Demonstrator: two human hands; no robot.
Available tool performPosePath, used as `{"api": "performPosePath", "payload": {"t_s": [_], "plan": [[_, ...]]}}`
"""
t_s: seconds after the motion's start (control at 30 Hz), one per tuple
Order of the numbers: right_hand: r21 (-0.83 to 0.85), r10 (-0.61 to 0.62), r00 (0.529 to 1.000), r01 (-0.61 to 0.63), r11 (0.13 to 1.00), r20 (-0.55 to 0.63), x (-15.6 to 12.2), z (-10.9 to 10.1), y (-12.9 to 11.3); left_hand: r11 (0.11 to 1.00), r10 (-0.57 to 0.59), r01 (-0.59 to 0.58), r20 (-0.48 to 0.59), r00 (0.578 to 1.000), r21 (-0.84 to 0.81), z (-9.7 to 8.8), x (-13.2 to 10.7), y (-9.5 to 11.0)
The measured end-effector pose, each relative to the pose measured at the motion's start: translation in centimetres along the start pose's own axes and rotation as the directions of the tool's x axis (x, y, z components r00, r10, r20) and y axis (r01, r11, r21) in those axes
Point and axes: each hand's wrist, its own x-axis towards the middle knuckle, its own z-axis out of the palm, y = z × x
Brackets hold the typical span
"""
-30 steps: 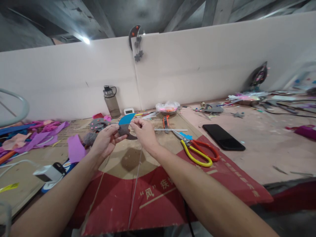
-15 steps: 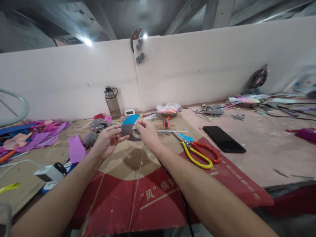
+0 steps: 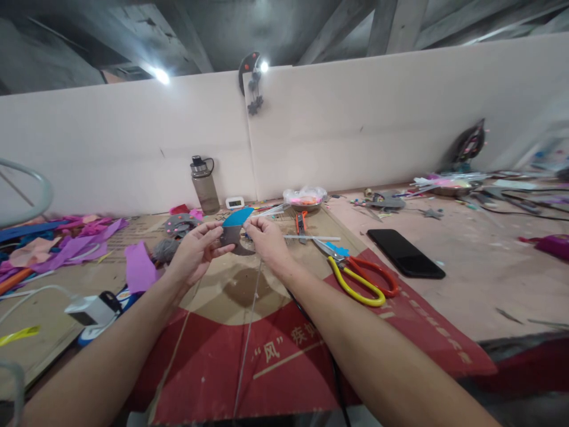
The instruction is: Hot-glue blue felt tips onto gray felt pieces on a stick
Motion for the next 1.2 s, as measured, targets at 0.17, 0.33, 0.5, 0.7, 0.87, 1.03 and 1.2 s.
{"api": "performPosePath", "payload": {"t_s": [0.17,0.33,0.5,0.7,0.87,1.03,1.2], "plan": [[0.02,0.001,0.995,-0.003,1.0,0.095,-0.2,0.0,-0.3,0.999,-0.05,0.05,-0.026,0.998,0.005,-0.1,0.1,0.0],[0.02,0.017,0.983,-0.021,1.0,0.182,-0.3,-0.3,-0.3,0.989,-0.146,0.145,-0.029,0.989,-0.017,-0.4,0.4,0.0],[-0.017,0.015,0.98,-0.012,1.0,0.197,-0.4,-0.4,-0.4,0.981,-0.19,0.19,0.006,0.982,0.031,-0.5,0.4,0.0],[-0.06,-0.025,0.982,0.036,0.998,0.186,-0.5,-0.1,-0.3,0.99,-0.108,0.107,-0.004,0.994,0.09,0.0,0.0,-0.1],[-0.097,-0.073,0.988,0.087,0.991,0.135,-0.7,0.3,-0.5,0.986,-0.064,0.051,0.082,0.995,0.16,0.7,-0.5,-0.3],[-0.122,-0.089,0.991,0.101,0.987,0.105,-0.9,0.5,-0.8,0.955,-0.023,-0.023,0.151,0.988,0.297,1.0,-0.9,-0.4],[-0.143,-0.144,0.98,0.164,0.976,0.139,-0.9,0.6,-0.5,0.96,0.002,-0.048,0.164,0.986,0.274,1.4,-0.9,-0.8]]}}
